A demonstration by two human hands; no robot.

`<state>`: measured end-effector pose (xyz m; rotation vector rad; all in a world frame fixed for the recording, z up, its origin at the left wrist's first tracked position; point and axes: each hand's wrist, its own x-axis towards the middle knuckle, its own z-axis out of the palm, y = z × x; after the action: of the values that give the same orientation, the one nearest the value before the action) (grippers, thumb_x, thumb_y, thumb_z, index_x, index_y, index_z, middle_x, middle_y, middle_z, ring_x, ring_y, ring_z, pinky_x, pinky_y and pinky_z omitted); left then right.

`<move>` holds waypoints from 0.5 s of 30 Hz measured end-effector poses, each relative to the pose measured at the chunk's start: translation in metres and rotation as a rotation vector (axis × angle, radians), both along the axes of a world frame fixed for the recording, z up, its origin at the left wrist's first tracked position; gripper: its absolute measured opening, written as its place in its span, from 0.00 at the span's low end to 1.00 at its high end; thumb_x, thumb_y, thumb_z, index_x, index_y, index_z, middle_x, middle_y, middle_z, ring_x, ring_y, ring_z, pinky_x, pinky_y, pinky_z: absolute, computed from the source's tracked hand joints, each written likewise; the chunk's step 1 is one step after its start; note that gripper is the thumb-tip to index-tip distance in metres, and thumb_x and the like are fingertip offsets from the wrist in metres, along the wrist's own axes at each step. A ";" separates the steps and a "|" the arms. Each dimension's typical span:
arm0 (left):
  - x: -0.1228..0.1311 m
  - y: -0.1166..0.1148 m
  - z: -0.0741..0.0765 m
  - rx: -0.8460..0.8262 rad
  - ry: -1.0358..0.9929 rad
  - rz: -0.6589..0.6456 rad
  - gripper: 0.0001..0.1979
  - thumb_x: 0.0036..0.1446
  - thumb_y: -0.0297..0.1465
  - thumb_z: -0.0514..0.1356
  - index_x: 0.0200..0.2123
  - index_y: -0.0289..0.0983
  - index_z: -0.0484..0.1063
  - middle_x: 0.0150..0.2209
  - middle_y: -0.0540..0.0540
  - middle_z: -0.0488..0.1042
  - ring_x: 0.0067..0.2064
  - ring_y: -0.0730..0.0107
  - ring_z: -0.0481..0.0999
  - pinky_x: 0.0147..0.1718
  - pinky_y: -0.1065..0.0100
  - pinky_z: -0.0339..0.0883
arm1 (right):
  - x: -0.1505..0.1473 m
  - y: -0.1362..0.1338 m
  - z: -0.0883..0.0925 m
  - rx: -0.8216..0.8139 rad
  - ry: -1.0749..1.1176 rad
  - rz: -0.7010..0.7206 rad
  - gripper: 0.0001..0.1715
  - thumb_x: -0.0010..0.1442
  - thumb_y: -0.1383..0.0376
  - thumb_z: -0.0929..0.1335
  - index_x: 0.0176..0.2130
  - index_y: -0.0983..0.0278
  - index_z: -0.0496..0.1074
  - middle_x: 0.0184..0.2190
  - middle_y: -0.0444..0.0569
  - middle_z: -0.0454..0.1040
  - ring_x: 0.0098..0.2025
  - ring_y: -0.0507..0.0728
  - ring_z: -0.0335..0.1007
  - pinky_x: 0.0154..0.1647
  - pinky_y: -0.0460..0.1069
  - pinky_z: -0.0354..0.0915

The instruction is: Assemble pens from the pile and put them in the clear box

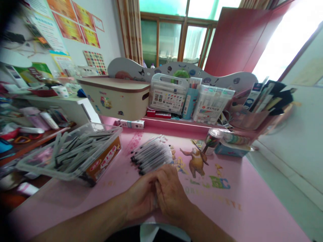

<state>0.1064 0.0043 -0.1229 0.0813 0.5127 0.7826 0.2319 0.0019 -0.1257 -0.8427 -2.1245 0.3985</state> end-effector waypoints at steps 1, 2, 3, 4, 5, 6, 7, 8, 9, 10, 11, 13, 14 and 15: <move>0.001 0.000 -0.001 -0.008 -0.008 0.001 0.07 0.60 0.29 0.58 0.30 0.32 0.71 0.25 0.47 0.73 0.24 0.72 0.76 0.23 0.73 0.70 | -0.001 -0.001 0.001 0.006 -0.026 0.018 0.10 0.64 0.73 0.58 0.37 0.61 0.65 0.37 0.49 0.67 0.41 0.58 0.60 0.43 0.54 0.61; 0.001 -0.001 -0.001 -0.022 -0.012 -0.001 0.07 0.59 0.28 0.58 0.29 0.32 0.70 0.24 0.48 0.72 0.23 0.73 0.75 0.22 0.74 0.69 | -0.001 -0.001 0.002 0.003 -0.047 0.033 0.10 0.64 0.73 0.59 0.37 0.61 0.65 0.37 0.49 0.67 0.41 0.59 0.60 0.44 0.55 0.61; 0.001 -0.001 -0.002 -0.038 -0.018 -0.006 0.07 0.59 0.28 0.58 0.28 0.32 0.70 0.23 0.49 0.71 0.22 0.75 0.74 0.21 0.76 0.67 | 0.000 -0.001 0.004 -0.008 -0.064 0.050 0.09 0.64 0.73 0.59 0.36 0.61 0.65 0.37 0.49 0.67 0.41 0.59 0.60 0.44 0.55 0.61; 0.001 -0.001 -0.002 -0.054 -0.023 -0.007 0.08 0.59 0.27 0.58 0.27 0.32 0.69 0.22 0.50 0.70 0.21 0.76 0.73 0.20 0.77 0.66 | 0.000 -0.002 0.005 -0.025 -0.072 0.067 0.09 0.64 0.72 0.59 0.36 0.61 0.65 0.37 0.49 0.67 0.41 0.59 0.60 0.45 0.55 0.61; 0.001 0.000 -0.003 -0.063 -0.024 -0.001 0.09 0.59 0.27 0.57 0.26 0.32 0.69 0.22 0.50 0.70 0.20 0.78 0.72 0.19 0.78 0.65 | 0.001 -0.002 0.007 -0.047 -0.071 0.084 0.09 0.64 0.72 0.59 0.36 0.61 0.65 0.38 0.49 0.67 0.42 0.59 0.60 0.46 0.56 0.61; 0.001 0.000 -0.003 -0.062 -0.013 0.012 0.08 0.59 0.27 0.57 0.27 0.32 0.69 0.22 0.50 0.70 0.20 0.78 0.72 0.19 0.79 0.65 | 0.002 -0.002 0.008 -0.067 -0.058 0.099 0.09 0.65 0.71 0.59 0.36 0.61 0.65 0.38 0.49 0.67 0.42 0.59 0.61 0.47 0.56 0.61; 0.000 0.001 -0.004 -0.049 0.008 0.028 0.07 0.58 0.26 0.57 0.28 0.31 0.70 0.23 0.49 0.70 0.21 0.78 0.72 0.19 0.79 0.64 | 0.004 -0.002 0.009 -0.080 -0.035 0.112 0.08 0.65 0.70 0.59 0.37 0.61 0.66 0.38 0.49 0.67 0.43 0.59 0.61 0.47 0.56 0.61; -0.001 0.001 -0.004 -0.030 0.042 0.042 0.05 0.57 0.26 0.59 0.29 0.31 0.70 0.24 0.49 0.71 0.21 0.79 0.72 0.18 0.80 0.63 | 0.005 -0.001 0.009 -0.090 -0.007 0.120 0.08 0.65 0.70 0.60 0.38 0.61 0.66 0.39 0.50 0.67 0.43 0.59 0.62 0.47 0.56 0.61; -0.002 0.002 -0.004 -0.012 0.089 0.050 0.03 0.56 0.25 0.60 0.30 0.31 0.70 0.25 0.49 0.70 0.21 0.80 0.71 0.17 0.81 0.60 | 0.007 -0.001 0.009 -0.090 0.029 0.117 0.08 0.65 0.69 0.60 0.40 0.61 0.67 0.40 0.50 0.67 0.44 0.59 0.62 0.47 0.56 0.62; -0.003 0.003 -0.003 0.000 0.141 0.052 0.02 0.54 0.24 0.61 0.31 0.32 0.70 0.24 0.50 0.69 0.19 0.81 0.68 0.15 0.82 0.55 | 0.009 0.001 0.009 -0.077 0.074 0.097 0.09 0.65 0.68 0.60 0.42 0.61 0.67 0.40 0.50 0.67 0.44 0.60 0.63 0.46 0.56 0.62; -0.004 0.004 -0.002 0.012 0.194 0.044 0.03 0.54 0.25 0.62 0.32 0.33 0.69 0.23 0.52 0.68 0.17 0.84 0.64 0.13 0.83 0.48 | 0.012 0.003 0.009 -0.053 0.118 0.066 0.10 0.65 0.68 0.60 0.44 0.61 0.67 0.41 0.50 0.67 0.45 0.60 0.63 0.46 0.56 0.62; -0.008 0.006 0.002 0.050 0.302 0.032 0.06 0.55 0.27 0.63 0.32 0.35 0.67 0.21 0.55 0.64 0.14 0.88 0.53 0.13 0.84 0.37 | 0.017 0.008 0.006 0.006 0.194 -0.023 0.11 0.65 0.68 0.59 0.46 0.60 0.66 0.41 0.50 0.67 0.45 0.60 0.64 0.47 0.55 0.61; -0.010 0.006 0.006 0.084 0.357 0.027 0.07 0.56 0.30 0.63 0.33 0.36 0.66 0.20 0.56 0.63 0.14 0.88 0.49 0.14 0.83 0.35 | 0.019 0.011 0.005 0.030 0.216 -0.066 0.11 0.65 0.68 0.60 0.46 0.60 0.66 0.41 0.50 0.67 0.46 0.60 0.64 0.47 0.55 0.61; -0.012 0.006 0.011 0.133 0.408 0.020 0.08 0.56 0.32 0.63 0.33 0.37 0.65 0.20 0.57 0.63 0.14 0.88 0.47 0.14 0.82 0.34 | 0.022 0.014 0.004 0.043 0.226 -0.106 0.10 0.66 0.68 0.60 0.46 0.60 0.66 0.41 0.49 0.67 0.45 0.59 0.64 0.47 0.55 0.61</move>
<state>0.0949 0.0099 -0.1118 0.3649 0.8475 0.8229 0.2535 0.0161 -0.1219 -0.8397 -1.8656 0.3727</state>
